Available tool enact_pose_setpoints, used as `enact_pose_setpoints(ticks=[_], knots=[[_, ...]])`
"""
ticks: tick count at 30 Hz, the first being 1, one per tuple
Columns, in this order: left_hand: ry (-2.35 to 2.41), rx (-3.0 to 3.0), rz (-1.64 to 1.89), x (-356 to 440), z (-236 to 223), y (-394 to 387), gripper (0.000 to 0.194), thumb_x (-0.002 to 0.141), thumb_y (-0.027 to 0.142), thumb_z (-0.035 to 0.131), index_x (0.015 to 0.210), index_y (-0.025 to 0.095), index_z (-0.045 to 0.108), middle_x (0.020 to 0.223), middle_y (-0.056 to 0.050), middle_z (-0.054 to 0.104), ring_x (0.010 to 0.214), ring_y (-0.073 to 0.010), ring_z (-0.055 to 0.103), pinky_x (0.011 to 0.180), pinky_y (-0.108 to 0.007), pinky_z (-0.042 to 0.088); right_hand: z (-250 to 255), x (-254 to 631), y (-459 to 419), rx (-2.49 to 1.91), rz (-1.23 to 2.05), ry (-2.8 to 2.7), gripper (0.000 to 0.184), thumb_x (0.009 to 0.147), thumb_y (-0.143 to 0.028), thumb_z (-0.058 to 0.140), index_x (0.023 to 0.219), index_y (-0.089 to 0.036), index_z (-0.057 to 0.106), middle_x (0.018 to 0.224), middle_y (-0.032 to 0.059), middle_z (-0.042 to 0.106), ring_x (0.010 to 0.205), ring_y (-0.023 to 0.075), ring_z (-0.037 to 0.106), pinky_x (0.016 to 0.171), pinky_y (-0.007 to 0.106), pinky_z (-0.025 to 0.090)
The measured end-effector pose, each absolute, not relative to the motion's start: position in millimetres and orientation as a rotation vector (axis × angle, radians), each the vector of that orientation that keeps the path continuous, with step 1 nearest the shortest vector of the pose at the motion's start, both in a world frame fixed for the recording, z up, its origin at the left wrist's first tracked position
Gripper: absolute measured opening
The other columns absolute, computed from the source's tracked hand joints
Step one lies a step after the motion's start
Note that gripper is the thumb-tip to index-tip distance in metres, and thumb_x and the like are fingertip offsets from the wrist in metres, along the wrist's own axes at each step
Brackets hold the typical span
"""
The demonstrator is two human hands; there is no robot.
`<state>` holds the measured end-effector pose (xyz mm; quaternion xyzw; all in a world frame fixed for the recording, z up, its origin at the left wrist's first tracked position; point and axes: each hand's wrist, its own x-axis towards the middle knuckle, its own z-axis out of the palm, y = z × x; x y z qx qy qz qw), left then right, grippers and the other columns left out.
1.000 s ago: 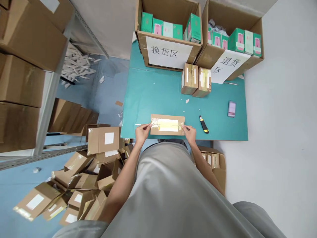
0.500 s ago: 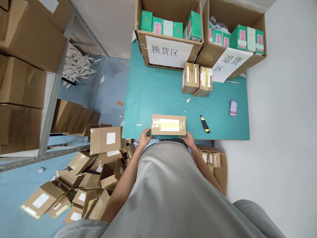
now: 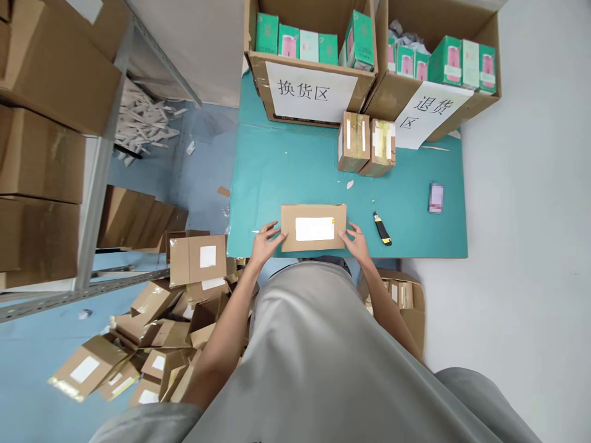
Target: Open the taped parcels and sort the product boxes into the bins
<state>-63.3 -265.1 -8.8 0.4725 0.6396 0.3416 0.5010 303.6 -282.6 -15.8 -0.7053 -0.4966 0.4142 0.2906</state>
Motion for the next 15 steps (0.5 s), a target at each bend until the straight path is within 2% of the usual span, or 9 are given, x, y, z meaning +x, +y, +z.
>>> enact_pose_setpoints(ticks=[4,7,11,15], knots=[[1.658,1.070,0.804,-54.5,-14.7,-260.0,0.056,0.084,0.069,0.083,0.103,0.016,0.087,0.143,-0.022,0.075,0.138,-0.0400,0.070,0.117,-0.054,0.058,-24.6,293.5,-278.5,-1.935,1.129,-1.258,0.076,0.085,-0.087,0.070,0.114,-0.020,0.091,0.142,0.0195,0.078,0.141,0.0394,0.067,0.123,0.055,0.052],[1.694,1.013,0.795,-51.1,-21.2,-258.6,0.056,0.084,0.070,0.083,0.097,0.016,0.086,0.126,-0.021,0.082,0.128,-0.0378,0.075,0.119,-0.053,0.057,-31.2,288.2,-277.9,-1.908,1.163,-1.209,0.070,0.085,-0.083,0.071,0.110,-0.020,0.091,0.129,0.0170,0.084,0.132,0.0380,0.073,0.119,0.056,0.056],[1.715,0.937,0.743,-48.4,-19.0,-258.4,0.060,0.082,0.072,0.084,0.101,0.016,0.086,0.121,-0.020,0.085,0.117,-0.0374,0.080,0.112,-0.052,0.061,-31.0,288.8,-277.7,-1.853,1.219,-1.144,0.062,0.083,-0.078,0.076,0.105,-0.022,0.090,0.124,0.0132,0.087,0.129,0.0355,0.075,0.117,0.054,0.057],[1.752,0.977,0.717,-44.6,-4.5,-258.9,0.057,0.082,0.071,0.086,0.103,0.017,0.087,0.118,-0.019,0.086,0.116,-0.0405,0.081,0.110,-0.053,0.062,-27.0,296.0,-280.3,-1.787,1.333,-1.000,0.061,0.081,-0.075,0.079,0.108,-0.021,0.090,0.124,0.0108,0.087,0.127,0.0357,0.075,0.114,0.053,0.059]])
